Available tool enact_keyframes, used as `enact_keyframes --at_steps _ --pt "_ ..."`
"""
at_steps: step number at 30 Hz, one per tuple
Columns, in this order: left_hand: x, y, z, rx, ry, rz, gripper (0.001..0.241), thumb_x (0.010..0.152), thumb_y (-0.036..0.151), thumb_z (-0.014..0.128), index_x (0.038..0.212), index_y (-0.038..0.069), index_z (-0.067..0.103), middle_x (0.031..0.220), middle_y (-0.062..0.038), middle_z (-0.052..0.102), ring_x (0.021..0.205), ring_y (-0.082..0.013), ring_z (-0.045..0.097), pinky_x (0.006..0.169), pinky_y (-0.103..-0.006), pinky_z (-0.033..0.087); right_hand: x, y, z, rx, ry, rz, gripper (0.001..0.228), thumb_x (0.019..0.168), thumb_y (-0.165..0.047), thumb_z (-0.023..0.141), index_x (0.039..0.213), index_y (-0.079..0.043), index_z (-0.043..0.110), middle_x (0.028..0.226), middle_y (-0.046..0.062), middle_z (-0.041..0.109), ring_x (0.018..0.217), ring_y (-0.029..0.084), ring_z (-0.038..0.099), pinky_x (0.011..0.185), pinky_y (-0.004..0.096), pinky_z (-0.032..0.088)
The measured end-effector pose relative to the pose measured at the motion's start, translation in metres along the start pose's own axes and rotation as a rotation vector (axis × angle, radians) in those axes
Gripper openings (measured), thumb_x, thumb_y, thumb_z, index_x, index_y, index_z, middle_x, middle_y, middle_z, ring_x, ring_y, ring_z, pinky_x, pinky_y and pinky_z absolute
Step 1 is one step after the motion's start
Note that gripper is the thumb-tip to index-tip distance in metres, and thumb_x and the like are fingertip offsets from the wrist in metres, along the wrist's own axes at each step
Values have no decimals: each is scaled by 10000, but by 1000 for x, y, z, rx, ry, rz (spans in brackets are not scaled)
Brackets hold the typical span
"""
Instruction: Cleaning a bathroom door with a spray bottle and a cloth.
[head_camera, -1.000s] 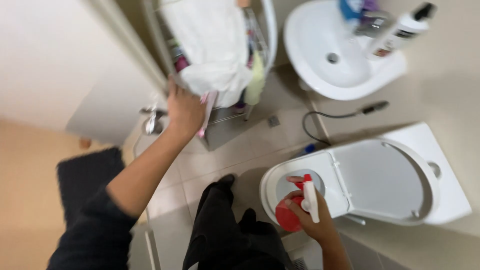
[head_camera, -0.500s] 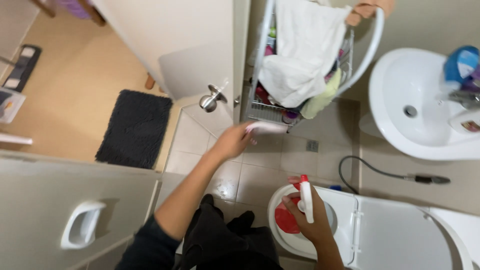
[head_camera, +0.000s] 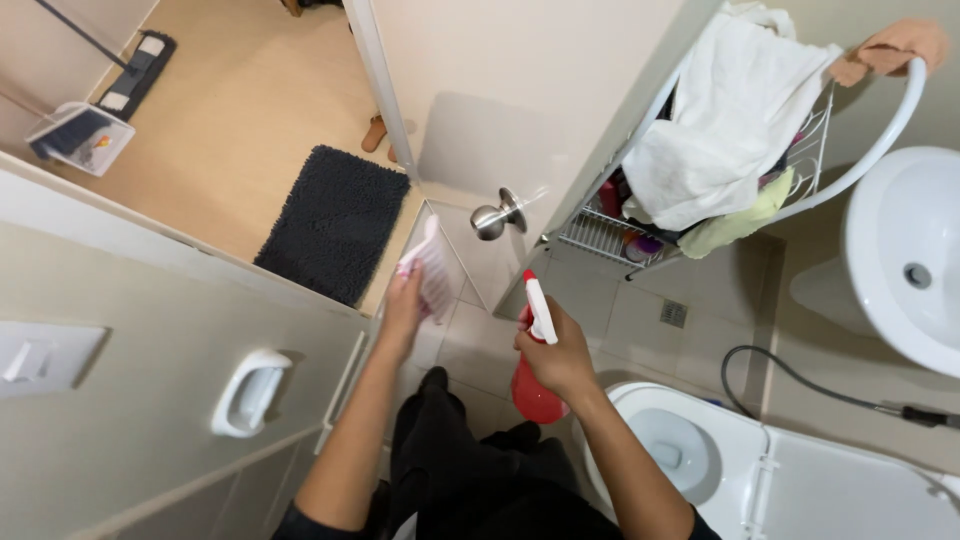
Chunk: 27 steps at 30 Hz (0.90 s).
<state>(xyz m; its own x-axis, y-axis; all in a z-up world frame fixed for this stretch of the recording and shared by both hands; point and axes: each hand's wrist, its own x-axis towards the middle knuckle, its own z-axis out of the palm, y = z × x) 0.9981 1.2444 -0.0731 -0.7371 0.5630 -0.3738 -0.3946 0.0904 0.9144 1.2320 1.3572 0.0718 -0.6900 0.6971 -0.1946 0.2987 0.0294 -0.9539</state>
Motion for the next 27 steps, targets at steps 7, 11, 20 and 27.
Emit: enact_keyframes --at_steps 7,11,20,27 --pt "10 37 23 -316 -227 27 463 1071 412 460 1348 55 560 1071 -44 714 885 -129 709 709 -291 566 5 -3 55 -163 168 -2 297 742 -56 715 1023 -77 622 853 75 656 789 197 646 737 338 539" --pt "-7 73 38 -394 -355 -43 456 1077 405 425 1386 88 535 1087 -52 691 921 -139 688 738 -305 558 -2 -2 74 -164 220 -36 371 729 -39 716 1088 -74 629 892 81 677 802 197 662 771 332 540" --pt "36 51 41 -138 -463 -136 440 1064 384 459 1395 107 541 1065 -37 678 927 -110 654 802 -286 544 -2 16 84 58 250 9 477 774 50 680 1237 -12 584 1101 72 669 816 159 686 765 320 591" --pt "33 64 21 -122 -418 -193 469 1048 436 466 1316 68 578 984 -32 677 857 -148 651 717 -323 535 9 -17 67 -9 315 28 527 759 50 669 1272 -17 569 1111 77 674 836 165 699 781 322 583"
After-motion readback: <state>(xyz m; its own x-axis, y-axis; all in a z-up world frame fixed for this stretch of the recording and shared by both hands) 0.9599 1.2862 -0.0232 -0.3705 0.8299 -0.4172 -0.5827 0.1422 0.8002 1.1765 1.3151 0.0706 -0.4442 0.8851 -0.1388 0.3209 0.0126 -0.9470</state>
